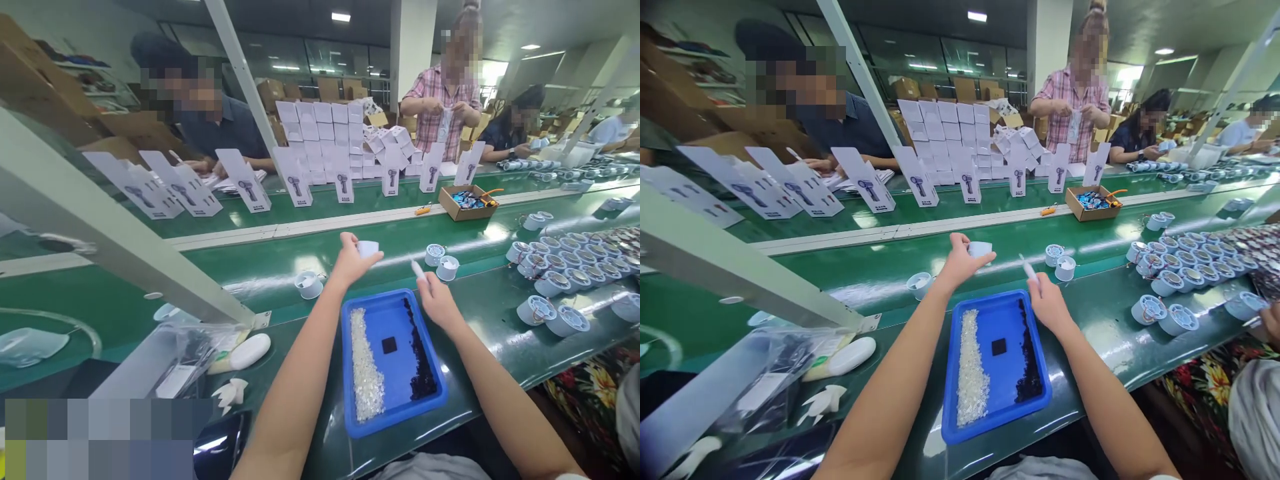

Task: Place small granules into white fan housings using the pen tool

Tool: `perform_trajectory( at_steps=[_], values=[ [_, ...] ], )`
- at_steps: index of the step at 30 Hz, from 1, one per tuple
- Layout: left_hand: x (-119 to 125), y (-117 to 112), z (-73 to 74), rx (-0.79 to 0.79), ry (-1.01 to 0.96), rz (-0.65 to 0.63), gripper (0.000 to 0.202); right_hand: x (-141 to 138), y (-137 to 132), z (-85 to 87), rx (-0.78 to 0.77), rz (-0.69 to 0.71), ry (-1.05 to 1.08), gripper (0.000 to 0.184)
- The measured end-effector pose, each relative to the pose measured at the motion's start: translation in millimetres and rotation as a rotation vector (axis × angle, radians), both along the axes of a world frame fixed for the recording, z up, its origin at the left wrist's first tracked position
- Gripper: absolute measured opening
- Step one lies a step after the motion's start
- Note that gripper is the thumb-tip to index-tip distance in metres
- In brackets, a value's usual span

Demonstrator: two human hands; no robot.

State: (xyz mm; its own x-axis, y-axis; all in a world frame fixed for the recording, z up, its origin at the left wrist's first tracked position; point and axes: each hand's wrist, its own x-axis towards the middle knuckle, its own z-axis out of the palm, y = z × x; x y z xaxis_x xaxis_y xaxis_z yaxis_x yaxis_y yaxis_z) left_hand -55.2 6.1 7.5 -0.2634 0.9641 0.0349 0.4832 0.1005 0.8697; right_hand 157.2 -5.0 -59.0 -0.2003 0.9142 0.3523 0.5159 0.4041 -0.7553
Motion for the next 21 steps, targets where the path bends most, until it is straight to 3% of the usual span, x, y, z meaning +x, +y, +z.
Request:
perform_trajectory(
  at_steps=[3, 6, 9, 12, 17, 21],
  values=[
    [-17, 8, -14.6, -0.121, 0.311, -0.11, 0.041, 21, 23, -3.1, 0.129, -0.248, 0.024, 0.032],
    [-16, 13, -26.9, -0.166, 0.418, -0.188, 0.042, 39, 42, -6.6, 0.221, -0.383, -0.033, 0.032],
    [-16, 13, -27.7, -0.188, 0.387, -0.266, 0.062, 43, 53, -12.9, 0.196, -0.336, -0.096, 0.032],
    [-26, 9, -15.5, -0.223, 0.401, -0.312, 0.071, 37, 56, -20.2, 0.193, -0.29, -0.118, 0.029],
    [-49, -3, 10.3, -0.36, 0.531, -0.224, 0.068, 24, 53, -23.6, 0.194, -0.212, -0.142, 0.027],
    [-60, -5, 8.7, -0.519, 0.672, -0.184, 0.063, 12, 47, -19.5, 0.205, -0.061, -0.173, 0.025]
  ],
)
